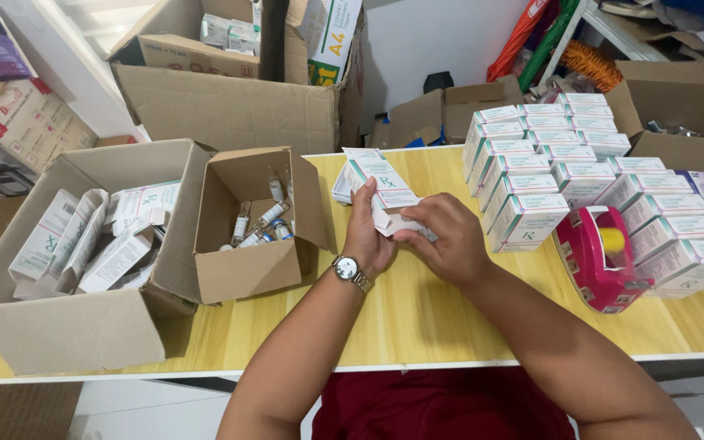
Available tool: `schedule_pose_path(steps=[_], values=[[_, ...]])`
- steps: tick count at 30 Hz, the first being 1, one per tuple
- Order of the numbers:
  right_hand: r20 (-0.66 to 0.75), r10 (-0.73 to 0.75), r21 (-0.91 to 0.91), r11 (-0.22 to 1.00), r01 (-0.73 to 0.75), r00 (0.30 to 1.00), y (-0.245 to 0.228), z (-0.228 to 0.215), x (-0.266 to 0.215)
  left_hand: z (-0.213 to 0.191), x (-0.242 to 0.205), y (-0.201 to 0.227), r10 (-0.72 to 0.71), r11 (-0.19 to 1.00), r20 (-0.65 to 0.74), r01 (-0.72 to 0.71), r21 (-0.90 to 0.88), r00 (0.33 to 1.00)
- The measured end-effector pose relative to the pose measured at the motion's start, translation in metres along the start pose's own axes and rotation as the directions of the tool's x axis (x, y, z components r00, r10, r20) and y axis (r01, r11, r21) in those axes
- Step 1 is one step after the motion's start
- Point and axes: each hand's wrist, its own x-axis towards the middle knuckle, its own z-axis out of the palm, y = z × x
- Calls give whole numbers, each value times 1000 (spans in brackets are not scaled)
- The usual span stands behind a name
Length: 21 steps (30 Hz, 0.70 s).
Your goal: The person repeatedly picks small vials from a cardboard box, places them into blister packs, inserts the blister packs into small white boxes, and seals the boxes with a tape dispenser. The sealed boxes are stacked on the table.
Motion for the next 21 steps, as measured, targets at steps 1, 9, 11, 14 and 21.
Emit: schedule_pose_path(steps=[1, 9, 11, 14, 21], values=[[13, -33, 2, 999, 33, 999, -1, -1, 1, 0, 1, -1, 6, 1000, -16, -6, 10, 1000], [137, -170, -103, 977, 185, 976, 0, -5, 6, -1, -2, -2, -34, 999, 0, 34, 8, 999], [120, -133, -107, 984, 146, 984, 2, -3, 3, 0, -2, -2, -20, 999, 25, 19, 30, 999], [45, 3, 15, 1000, -4, 999, 2, -2, -3, 1, -3, -3, 27, 996, 105, -36, 81, 994], [-172, -163, -144, 980, 139, 972, 0, -4, 0, 11, -11, -8, 53, 996, 111, -60, 61, 992]])
